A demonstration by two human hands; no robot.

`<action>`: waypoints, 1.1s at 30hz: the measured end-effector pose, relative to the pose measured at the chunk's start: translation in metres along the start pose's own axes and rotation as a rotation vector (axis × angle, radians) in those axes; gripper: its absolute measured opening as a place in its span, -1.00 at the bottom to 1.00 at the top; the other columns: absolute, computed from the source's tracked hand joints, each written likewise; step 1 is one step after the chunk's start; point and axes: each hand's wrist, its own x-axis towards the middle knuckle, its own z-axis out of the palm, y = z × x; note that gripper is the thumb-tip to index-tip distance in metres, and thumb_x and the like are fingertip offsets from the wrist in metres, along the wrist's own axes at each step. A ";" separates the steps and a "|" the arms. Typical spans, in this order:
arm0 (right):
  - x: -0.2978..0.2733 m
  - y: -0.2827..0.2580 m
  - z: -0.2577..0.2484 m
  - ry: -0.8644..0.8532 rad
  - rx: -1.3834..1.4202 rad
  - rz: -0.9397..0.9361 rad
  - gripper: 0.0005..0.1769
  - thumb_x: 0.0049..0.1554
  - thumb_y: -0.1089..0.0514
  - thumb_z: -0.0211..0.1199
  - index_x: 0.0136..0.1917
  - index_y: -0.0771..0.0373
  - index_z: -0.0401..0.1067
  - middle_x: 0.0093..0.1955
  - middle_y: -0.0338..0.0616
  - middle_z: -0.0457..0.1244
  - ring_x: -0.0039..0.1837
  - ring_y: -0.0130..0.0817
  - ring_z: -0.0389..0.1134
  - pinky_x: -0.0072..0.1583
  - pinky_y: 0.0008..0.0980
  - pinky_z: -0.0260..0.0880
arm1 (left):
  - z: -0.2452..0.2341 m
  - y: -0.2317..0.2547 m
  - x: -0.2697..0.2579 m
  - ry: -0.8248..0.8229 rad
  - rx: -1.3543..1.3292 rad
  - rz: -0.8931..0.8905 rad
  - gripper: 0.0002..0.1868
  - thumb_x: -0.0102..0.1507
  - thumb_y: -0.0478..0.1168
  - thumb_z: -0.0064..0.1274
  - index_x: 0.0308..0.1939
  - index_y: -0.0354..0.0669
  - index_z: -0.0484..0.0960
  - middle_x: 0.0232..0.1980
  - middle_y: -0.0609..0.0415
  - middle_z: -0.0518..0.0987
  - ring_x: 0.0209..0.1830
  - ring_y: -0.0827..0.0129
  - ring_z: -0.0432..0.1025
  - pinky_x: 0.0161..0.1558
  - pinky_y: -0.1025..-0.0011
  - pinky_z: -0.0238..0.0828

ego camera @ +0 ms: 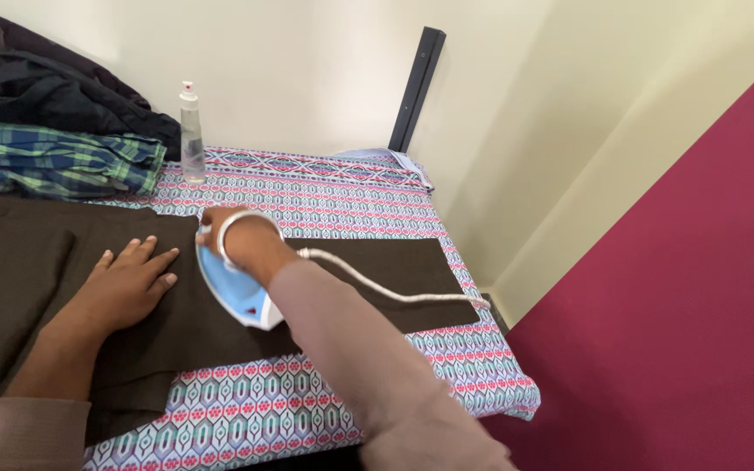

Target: The person irons a pair of dark trousers laid out on an ironing board. They use a blue and white electric iron, moving it back and forth across the fabric while holding the garment steady with their left hand. The ironing board is covered with a patterned cloth, and other folded clothes are visible in the background.

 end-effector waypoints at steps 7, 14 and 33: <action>0.020 0.014 0.005 0.010 -0.025 -0.004 -0.51 0.19 -0.09 0.22 0.35 0.03 0.39 0.31 -0.06 0.35 0.27 0.02 0.41 0.25 0.02 0.43 | -0.001 0.000 -0.001 -0.010 0.011 0.004 -0.40 0.36 0.17 -0.24 0.48 0.26 0.29 0.64 0.04 0.06 0.65 0.12 -0.09 0.52 -0.03 -0.15; -0.128 0.018 -0.031 -0.025 -0.042 0.015 -0.53 0.22 -0.07 0.09 0.39 -0.10 0.37 0.28 0.02 0.35 0.26 0.12 0.39 0.29 0.00 0.37 | 0.000 0.000 -0.002 -0.008 0.002 0.018 -0.40 0.37 0.17 -0.27 0.49 0.24 0.29 0.64 0.01 0.06 0.65 0.10 -0.10 0.52 -0.02 -0.17; -0.078 0.035 -0.031 0.025 -0.044 0.048 -0.52 0.25 -0.10 0.08 0.41 -0.06 0.36 0.34 -0.05 0.33 0.33 0.05 0.37 0.32 -0.02 0.36 | -0.041 0.054 -0.012 -0.068 0.108 0.098 -0.28 0.31 0.36 -0.28 0.50 0.26 0.24 0.62 0.14 0.08 0.64 0.10 -0.12 0.53 -0.02 -0.25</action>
